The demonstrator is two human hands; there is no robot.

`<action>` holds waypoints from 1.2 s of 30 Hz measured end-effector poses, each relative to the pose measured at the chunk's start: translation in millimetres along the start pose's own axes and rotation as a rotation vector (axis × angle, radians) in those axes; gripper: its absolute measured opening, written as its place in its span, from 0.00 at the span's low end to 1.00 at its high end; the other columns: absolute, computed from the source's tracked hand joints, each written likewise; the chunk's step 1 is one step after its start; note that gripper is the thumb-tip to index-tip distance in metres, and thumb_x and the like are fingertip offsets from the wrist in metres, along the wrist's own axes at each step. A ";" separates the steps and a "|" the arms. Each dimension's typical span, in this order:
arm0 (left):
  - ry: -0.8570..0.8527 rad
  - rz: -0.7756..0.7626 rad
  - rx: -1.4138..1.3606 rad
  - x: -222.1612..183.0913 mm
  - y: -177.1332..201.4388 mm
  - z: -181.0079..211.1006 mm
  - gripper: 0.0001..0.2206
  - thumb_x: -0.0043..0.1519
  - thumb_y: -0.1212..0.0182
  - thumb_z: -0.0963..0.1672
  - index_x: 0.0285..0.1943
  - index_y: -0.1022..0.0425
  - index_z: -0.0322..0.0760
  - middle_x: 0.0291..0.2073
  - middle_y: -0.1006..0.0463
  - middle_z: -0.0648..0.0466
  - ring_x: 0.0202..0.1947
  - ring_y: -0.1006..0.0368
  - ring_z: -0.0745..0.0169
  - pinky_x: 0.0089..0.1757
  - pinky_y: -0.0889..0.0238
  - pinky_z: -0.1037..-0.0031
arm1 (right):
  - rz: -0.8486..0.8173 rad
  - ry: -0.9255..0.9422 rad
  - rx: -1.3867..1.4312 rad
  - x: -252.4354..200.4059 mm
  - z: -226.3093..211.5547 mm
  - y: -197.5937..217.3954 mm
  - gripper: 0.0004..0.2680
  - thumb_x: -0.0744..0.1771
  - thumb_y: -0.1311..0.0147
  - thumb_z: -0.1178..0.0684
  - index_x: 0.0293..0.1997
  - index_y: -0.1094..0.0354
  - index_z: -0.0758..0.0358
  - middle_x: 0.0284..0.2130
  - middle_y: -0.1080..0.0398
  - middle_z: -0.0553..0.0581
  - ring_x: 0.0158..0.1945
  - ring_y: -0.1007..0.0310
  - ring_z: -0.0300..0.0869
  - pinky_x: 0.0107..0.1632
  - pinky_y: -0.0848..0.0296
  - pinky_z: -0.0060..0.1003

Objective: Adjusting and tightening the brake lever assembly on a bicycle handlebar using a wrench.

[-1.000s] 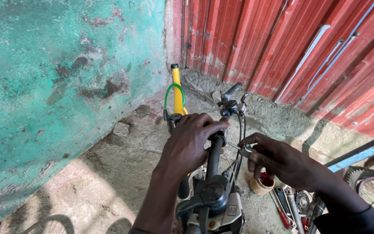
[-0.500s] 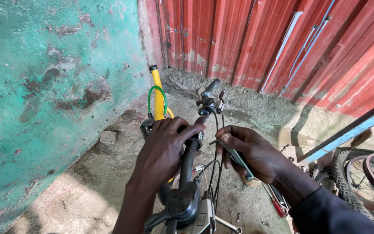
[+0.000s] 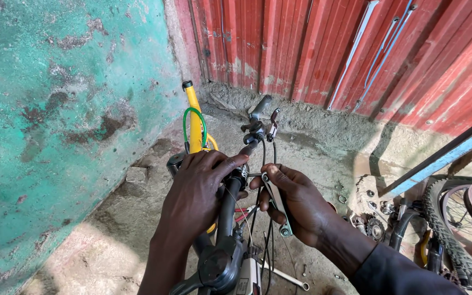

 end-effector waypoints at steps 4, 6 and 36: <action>-0.020 0.018 0.001 0.1 0.7 0.5 0.25 0.58 0.34 0.47 0.67 0.27 0.52 0.45 0.24 0.54 0.49 0.31 0.50 0.53 0.44 0.58 | 0.008 -0.013 0.047 5.1 3.9 4.8 0.09 0.72 0.56 0.50 0.44 0.36 0.65 0.35 0.29 0.62 0.22 0.37 0.42 0.14 0.54 0.27; -0.019 0.022 -0.004 0.1 -1.0 0.0 0.25 0.57 0.34 0.47 0.67 0.27 0.52 0.44 0.24 0.54 0.49 0.31 0.50 0.53 0.44 0.57 | 0.013 -0.033 0.071 3.5 3.6 3.9 0.10 0.72 0.55 0.48 0.47 0.36 0.67 0.34 0.30 0.62 0.21 0.37 0.42 0.14 0.54 0.27; -0.014 0.039 0.070 -3.2 0.5 -9.9 0.28 0.53 0.30 0.52 0.64 0.26 0.50 0.48 0.22 0.53 0.51 0.29 0.48 0.55 0.44 0.57 | -0.300 0.728 -1.534 34.4 -22.2 13.7 0.14 0.71 0.65 0.39 0.54 0.45 0.57 0.15 0.34 0.60 0.20 0.32 0.62 0.29 0.33 0.56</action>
Point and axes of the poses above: each hand's wrist, its own x-axis towards the middle knuckle, its own y-axis out of the back of the hand, z = x × y, the point moved 1 cm from there along x, towards the middle knuckle
